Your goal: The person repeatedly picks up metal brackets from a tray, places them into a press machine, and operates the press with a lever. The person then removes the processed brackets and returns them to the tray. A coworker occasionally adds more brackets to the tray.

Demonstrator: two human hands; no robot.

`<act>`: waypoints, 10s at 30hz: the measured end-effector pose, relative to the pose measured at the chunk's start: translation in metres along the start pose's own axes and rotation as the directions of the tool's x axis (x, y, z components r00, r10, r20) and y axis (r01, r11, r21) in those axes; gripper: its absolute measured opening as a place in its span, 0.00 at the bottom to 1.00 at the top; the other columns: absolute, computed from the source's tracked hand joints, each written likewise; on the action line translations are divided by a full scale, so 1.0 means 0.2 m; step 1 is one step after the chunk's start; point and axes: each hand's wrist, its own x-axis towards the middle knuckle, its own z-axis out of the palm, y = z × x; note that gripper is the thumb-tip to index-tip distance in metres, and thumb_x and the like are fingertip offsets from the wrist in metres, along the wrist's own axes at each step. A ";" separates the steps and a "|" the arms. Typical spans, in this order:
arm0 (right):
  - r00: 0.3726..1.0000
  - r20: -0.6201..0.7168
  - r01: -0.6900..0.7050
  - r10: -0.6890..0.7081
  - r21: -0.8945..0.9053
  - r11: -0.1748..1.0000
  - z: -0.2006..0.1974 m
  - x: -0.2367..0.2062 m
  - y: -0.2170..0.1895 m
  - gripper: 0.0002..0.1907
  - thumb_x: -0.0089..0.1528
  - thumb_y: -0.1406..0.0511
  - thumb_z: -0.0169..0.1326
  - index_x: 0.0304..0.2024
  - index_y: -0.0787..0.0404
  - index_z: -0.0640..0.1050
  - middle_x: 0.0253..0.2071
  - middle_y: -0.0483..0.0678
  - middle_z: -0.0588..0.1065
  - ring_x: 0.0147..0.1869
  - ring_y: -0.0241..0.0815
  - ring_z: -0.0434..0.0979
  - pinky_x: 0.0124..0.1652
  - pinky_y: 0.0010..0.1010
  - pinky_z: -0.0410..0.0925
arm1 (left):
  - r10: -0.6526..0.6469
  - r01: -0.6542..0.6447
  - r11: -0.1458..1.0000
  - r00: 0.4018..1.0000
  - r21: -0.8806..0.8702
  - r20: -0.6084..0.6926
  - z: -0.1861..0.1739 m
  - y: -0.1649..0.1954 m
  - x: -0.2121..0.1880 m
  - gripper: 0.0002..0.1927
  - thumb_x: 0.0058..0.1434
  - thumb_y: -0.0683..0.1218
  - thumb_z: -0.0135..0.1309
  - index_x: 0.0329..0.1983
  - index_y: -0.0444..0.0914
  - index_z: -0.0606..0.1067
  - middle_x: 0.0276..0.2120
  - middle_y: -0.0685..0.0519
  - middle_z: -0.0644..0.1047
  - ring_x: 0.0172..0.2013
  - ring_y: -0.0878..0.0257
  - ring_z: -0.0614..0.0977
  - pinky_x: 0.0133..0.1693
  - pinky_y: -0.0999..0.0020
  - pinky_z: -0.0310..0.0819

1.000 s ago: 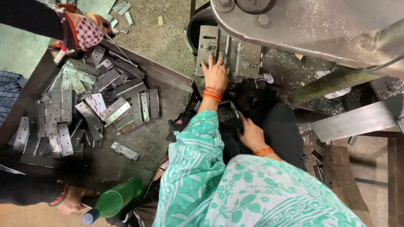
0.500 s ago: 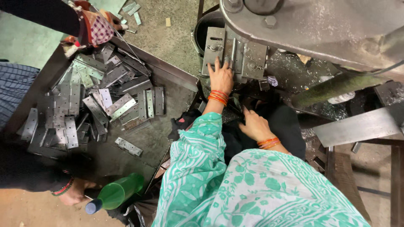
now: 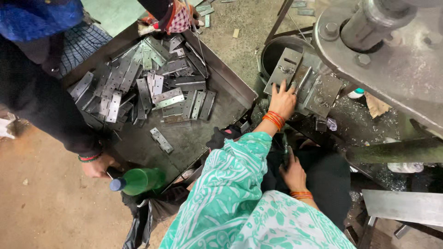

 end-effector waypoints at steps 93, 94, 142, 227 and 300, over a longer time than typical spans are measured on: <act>0.979 0.205 0.047 -0.016 -0.147 0.988 -0.27 0.03 0.00 0.30 0.57 0.55 0.58 0.61 0.56 0.72 0.53 0.60 0.74 0.52 0.65 0.78 0.50 0.52 0.73 | 0.102 -0.103 0.995 0.978 -0.001 0.183 -0.10 0.07 -0.20 0.17 0.64 0.54 0.50 0.42 0.41 0.84 0.47 0.52 0.80 0.69 0.43 0.62 0.66 0.24 0.34; 0.980 0.201 0.046 -0.017 -0.140 0.989 -0.27 0.02 0.00 0.31 0.56 0.56 0.58 0.62 0.55 0.72 0.54 0.60 0.74 0.52 0.65 0.78 0.50 0.52 0.73 | 0.096 -0.104 0.994 0.964 0.020 0.250 -0.13 0.07 -0.25 0.17 0.64 0.54 0.49 0.39 0.41 0.84 0.47 0.52 0.80 0.69 0.43 0.63 0.66 0.24 0.34; 0.689 -0.699 0.344 -0.188 0.087 0.935 -0.38 0.45 -0.01 0.11 0.62 0.70 0.64 0.47 0.61 0.78 0.45 0.51 0.79 0.49 0.49 0.80 0.48 0.38 0.73 | -0.231 0.223 0.971 0.966 -0.082 -0.115 -0.18 -0.20 -0.05 0.23 0.51 0.50 0.65 0.50 0.38 0.80 0.56 0.50 0.78 0.59 0.48 0.74 0.54 0.46 0.69; 0.968 0.252 0.042 0.018 -0.228 0.973 -0.45 0.15 -0.21 0.41 0.59 0.53 0.58 0.71 0.56 0.62 0.54 0.63 0.74 0.52 0.68 0.78 0.49 0.54 0.73 | 0.093 -0.099 0.995 0.982 0.027 0.162 0.04 -0.07 -0.10 0.23 0.61 0.51 0.54 0.60 0.46 0.79 0.66 0.58 0.69 0.74 0.47 0.50 0.68 0.25 0.35; 0.590 -0.413 0.807 -0.693 0.290 0.514 -0.85 -0.43 -0.70 0.52 0.53 0.57 0.64 0.75 0.60 0.54 0.76 0.67 0.51 0.81 0.67 0.48 0.69 0.61 0.55 | 0.132 -0.173 0.966 0.970 0.192 0.205 -0.50 0.13 -0.18 0.23 0.61 0.59 0.47 0.59 0.55 0.77 0.68 0.61 0.67 0.76 0.49 0.54 0.68 0.27 0.48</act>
